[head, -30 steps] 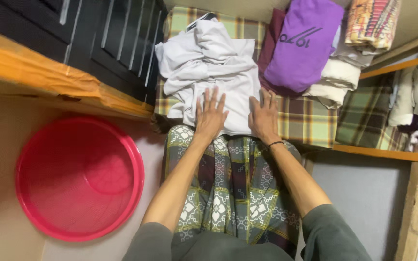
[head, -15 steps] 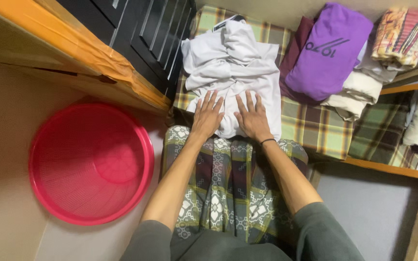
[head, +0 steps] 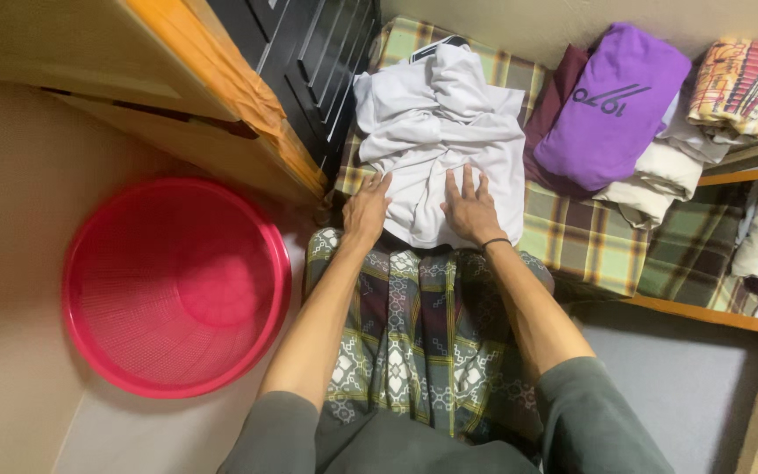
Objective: The person folds a purple t-shirt on a plaid-covered surface, then picks up a white t-shirt and begins folding it. The folded purple shirt is placed on a stack of other folded clothes.
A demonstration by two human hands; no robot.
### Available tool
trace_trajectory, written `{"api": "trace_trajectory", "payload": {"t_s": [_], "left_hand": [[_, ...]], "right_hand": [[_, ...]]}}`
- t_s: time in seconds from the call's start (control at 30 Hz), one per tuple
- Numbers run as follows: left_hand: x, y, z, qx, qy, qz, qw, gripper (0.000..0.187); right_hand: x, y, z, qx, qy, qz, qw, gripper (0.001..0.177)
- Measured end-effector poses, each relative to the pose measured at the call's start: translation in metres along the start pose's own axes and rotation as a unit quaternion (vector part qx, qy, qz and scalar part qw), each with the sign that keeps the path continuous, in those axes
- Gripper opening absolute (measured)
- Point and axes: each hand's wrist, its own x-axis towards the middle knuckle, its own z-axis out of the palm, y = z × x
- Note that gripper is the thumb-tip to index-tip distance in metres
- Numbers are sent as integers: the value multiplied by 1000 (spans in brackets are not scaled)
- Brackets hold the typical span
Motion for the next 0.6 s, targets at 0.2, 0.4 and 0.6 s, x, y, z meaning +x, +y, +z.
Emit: {"api": "trace_trajectory", "payload": {"t_s": [0.2, 0.4, 0.6], "left_hand": [[-1, 8, -3, -158, -57, -126, 978, 49], [0, 23, -21, -334, -59, -223, 914, 66], [2, 15, -14, -314, -49, -204, 926, 58]], "right_hand": [[6, -9, -5, 0, 25, 28, 999, 70], [-3, -48, 4, 43, 234, -75, 968, 65], [-8, -57, 8, 4, 205, -81, 975, 63]]}}
